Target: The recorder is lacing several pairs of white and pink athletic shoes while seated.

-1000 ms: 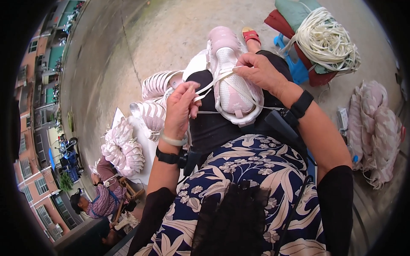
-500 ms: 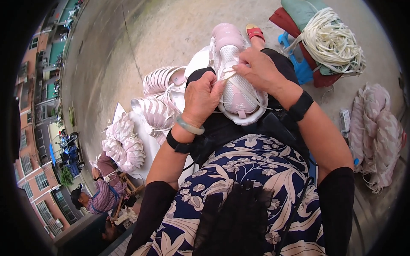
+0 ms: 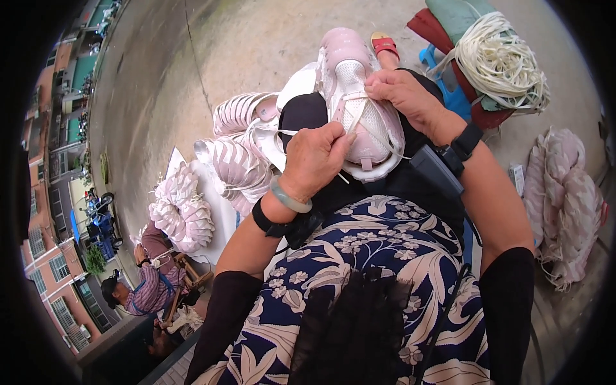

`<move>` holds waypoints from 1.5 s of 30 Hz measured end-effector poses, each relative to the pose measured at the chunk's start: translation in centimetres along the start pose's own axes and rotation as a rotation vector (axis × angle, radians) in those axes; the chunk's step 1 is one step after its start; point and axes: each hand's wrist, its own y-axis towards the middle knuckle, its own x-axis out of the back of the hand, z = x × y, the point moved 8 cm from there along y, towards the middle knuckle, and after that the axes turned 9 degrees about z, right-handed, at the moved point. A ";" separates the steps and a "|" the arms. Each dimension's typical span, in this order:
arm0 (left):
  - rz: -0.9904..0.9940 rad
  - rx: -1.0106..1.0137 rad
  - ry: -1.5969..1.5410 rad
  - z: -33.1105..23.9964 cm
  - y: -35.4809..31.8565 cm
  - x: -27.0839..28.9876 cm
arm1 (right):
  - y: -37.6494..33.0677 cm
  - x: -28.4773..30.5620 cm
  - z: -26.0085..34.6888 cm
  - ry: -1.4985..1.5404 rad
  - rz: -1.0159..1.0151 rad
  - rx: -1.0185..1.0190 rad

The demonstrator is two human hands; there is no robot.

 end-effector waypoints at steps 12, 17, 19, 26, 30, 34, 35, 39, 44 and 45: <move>0.105 -0.004 -0.217 1.1 -0.7 -1.3 | 0.6 -0.2 -0.1 -0.202 0.051 -0.091; 0.184 0.008 -0.130 0.1 -1.8 -1.7 | 0.3 -0.2 0.5 -0.347 0.000 -0.070; 0.218 -0.003 -0.134 0.4 -1.9 -1.8 | 0.1 -0.1 0.7 -0.390 -0.002 -0.069; 0.464 0.147 -0.378 3.5 -3.9 -3.6 | -1.7 0.4 1.3 -0.128 -0.004 -0.004; 0.576 0.227 -0.467 4.1 -4.5 -3.8 | -6.2 0.0 1.1 -0.560 -0.038 0.116; 0.541 0.260 -0.339 5.3 -4.4 -4.6 | -9.9 -3.4 2.2 -0.839 -0.163 0.189; 0.491 0.174 -0.313 5.2 -3.9 -4.7 | -10.4 -4.3 3.2 -1.051 -0.231 0.246; 0.391 0.076 -0.236 3.7 -3.2 -4.3 | -9.2 -5.3 2.4 -1.350 -0.230 0.282; 0.353 0.108 -0.353 4.3 -3.2 -4.2 | -8.3 -4.8 2.9 -1.338 -0.215 0.309; 0.353 0.113 -0.412 4.6 -3.3 -4.4 | -8.0 -4.9 2.7 -1.359 -0.213 0.285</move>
